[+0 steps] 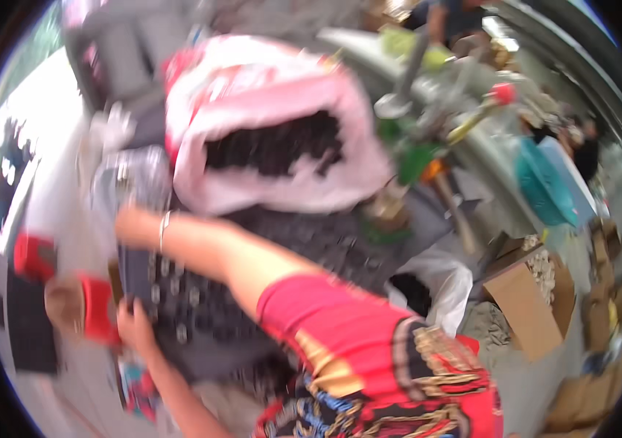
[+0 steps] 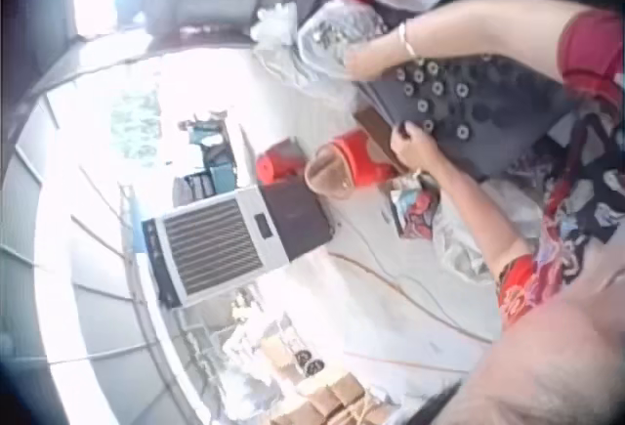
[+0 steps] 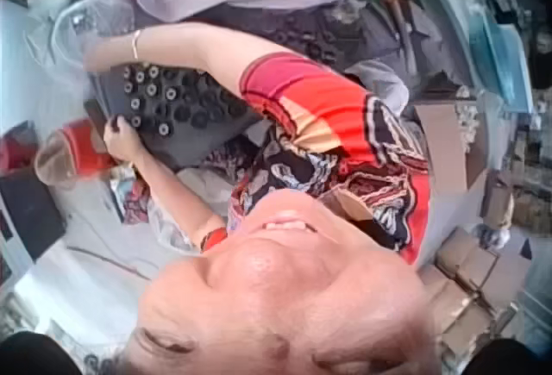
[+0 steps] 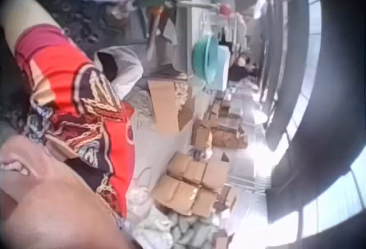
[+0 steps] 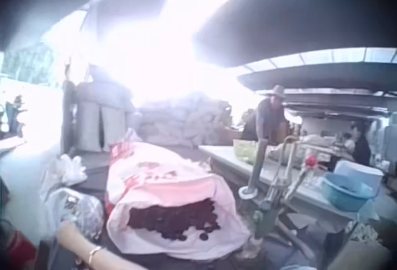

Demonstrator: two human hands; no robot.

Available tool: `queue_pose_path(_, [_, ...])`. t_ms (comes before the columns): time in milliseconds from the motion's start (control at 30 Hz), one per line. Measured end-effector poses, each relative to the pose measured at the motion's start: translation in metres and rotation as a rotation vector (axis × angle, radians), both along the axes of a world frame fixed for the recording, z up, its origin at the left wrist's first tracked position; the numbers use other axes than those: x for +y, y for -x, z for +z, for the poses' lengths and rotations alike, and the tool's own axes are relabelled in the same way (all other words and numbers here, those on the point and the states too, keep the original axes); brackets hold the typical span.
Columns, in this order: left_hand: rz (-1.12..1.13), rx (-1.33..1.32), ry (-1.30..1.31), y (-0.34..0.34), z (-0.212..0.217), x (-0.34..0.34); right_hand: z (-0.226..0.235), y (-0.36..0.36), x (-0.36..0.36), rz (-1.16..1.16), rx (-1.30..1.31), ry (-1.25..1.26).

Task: The person places small metal washers into circular indentations on a grey rubber mat. They then use a rubber mallet to tap the washers into place. The person repeats this process for multiple washers across the mat.

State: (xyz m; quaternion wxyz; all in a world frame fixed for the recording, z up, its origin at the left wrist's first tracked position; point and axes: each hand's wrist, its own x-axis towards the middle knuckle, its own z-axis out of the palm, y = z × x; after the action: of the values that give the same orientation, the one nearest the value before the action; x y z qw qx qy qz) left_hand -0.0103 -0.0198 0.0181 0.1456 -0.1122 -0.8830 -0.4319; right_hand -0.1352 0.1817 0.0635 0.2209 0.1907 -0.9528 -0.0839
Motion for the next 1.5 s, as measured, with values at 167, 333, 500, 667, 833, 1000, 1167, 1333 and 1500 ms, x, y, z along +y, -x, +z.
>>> queue_pose_path(167, [0.061,0.046,0.043,0.024,-0.037,0.025,-0.025,0.028,0.025,-0.024,0.032,-0.062])
queue_pose_path(333, [0.123,0.018,0.038,0.001,-0.021,0.009,-0.026,0.013,0.007,-0.038,0.026,0.0])
queue_pose_path(500, [0.101,-0.022,0.055,-0.003,-0.018,0.022,-0.038,0.005,0.023,-0.059,-0.093,0.092])
queue_pose_path(667, [0.119,-0.028,0.077,-0.004,-0.02,0.018,-0.033,-0.007,0.013,-0.079,-0.106,0.084])
queue_pose_path(833, [0.109,-0.023,0.078,-0.003,-0.018,0.018,-0.023,-0.009,0.008,-0.143,-0.157,0.105])
queue_pose_path(1000, [0.094,0.015,0.07,-0.003,-0.019,0.022,-0.022,-0.006,0.013,-0.084,-0.201,0.048])
queue_pose_path(1167, [0.098,-0.036,0.067,-0.002,-0.019,0.018,-0.025,0.003,0.017,0.063,-0.224,0.002])
queue_pose_path(1333, [0.088,-0.03,0.08,-0.002,-0.017,0.019,-0.021,0.0,0.021,0.087,-0.203,-0.029])
queue_pose_path(1500, [0.075,-0.034,0.072,-0.002,-0.016,0.018,-0.007,-0.014,0.028,0.013,-0.087,0.148])
